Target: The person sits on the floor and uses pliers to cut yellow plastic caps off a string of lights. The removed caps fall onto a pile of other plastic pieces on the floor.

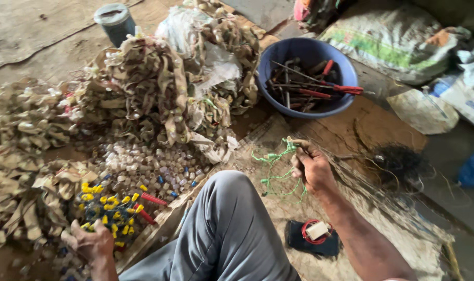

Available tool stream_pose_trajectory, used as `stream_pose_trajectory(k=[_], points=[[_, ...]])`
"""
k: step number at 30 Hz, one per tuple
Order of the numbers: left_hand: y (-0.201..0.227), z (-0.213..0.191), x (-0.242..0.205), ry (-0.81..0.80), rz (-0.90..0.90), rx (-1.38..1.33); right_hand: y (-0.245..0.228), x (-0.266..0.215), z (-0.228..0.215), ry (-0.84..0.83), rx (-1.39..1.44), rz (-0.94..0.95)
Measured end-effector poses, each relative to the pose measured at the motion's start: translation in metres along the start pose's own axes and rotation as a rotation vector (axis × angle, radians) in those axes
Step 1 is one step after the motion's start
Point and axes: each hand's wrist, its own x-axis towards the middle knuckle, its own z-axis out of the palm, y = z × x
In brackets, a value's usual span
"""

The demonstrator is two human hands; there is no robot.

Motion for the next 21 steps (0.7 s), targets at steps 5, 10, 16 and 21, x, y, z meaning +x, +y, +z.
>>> stream_pose_trajectory(k=[5, 10, 16, 21], points=[[0.063, -0.028, 0.006, 0.059, 0.052, -0.052, -0.013, 0.035, 0.048, -0.151, -0.068, -0.134], [0.151, -0.074, 0.008, 0.161, 0.225, -0.237, -0.029, 0.07, 0.15, -0.471, 0.095, -0.137], [0.242, -0.131, 0.014, -0.067, 0.339, -0.699, -0.005, 0.066, 0.296, -0.715, 0.192, 0.066], [0.244, -0.12, 0.022, -0.131, 0.616, -0.933, 0.047, 0.047, 0.363, -0.912, 0.467, 0.32]])
